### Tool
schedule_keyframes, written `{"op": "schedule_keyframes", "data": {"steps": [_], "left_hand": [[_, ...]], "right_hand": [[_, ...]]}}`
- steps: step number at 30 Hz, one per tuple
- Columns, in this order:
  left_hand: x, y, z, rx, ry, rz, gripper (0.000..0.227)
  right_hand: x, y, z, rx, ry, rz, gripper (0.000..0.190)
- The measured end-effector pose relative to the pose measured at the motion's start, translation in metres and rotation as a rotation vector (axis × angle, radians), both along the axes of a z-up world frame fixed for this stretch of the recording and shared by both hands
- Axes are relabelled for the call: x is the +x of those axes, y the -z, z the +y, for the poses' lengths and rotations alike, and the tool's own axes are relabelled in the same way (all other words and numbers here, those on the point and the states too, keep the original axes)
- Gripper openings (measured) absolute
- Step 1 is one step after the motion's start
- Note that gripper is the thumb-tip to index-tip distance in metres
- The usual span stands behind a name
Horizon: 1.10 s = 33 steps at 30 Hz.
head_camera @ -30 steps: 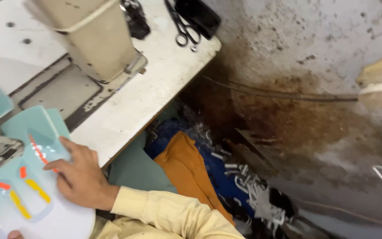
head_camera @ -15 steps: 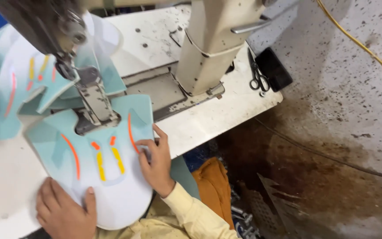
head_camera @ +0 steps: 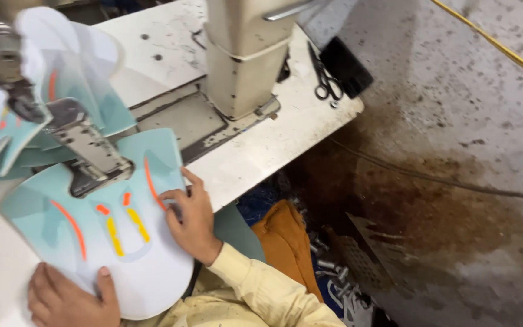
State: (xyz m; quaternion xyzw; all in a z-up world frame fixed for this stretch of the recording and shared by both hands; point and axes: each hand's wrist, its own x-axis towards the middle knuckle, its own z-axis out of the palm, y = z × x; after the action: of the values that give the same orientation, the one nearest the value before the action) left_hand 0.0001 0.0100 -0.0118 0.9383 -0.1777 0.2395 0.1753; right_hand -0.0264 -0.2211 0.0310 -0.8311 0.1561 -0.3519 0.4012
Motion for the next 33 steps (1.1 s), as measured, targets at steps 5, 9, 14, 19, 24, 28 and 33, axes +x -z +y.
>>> {"op": "schedule_keyframes", "data": {"steps": [5,9,14,19,24,28,33], "left_hand": [[0.024,0.059,0.02,0.035,0.16,-0.129,0.075],[0.028,0.064,-0.02,0.04,0.346,-0.051,0.077],[0.028,0.056,-0.036,0.043,0.45,0.069,0.08],[0.042,0.038,-0.012,-0.011,0.353,0.121,0.085],[0.036,0.03,0.04,-0.168,0.224,0.108,0.091],[-0.013,-0.01,0.008,-0.646,0.108,0.254,0.082],[-0.051,-0.01,0.004,-1.22,0.273,0.54,0.101]], "right_hand": [[0.001,0.016,0.004,0.047,-0.012,-0.018,0.029],[0.001,0.026,0.004,0.094,-0.015,-0.044,0.025],[-0.001,0.025,0.006,0.176,-0.059,-0.011,0.024],[0.003,0.02,0.001,0.283,-0.047,-0.156,0.038],[0.005,0.014,-0.008,0.691,-0.125,-0.188,0.063],[0.003,0.035,-0.014,0.66,-0.216,-0.112,0.039],[-0.002,0.038,-0.021,0.704,-0.199,-0.064,0.048]]}}
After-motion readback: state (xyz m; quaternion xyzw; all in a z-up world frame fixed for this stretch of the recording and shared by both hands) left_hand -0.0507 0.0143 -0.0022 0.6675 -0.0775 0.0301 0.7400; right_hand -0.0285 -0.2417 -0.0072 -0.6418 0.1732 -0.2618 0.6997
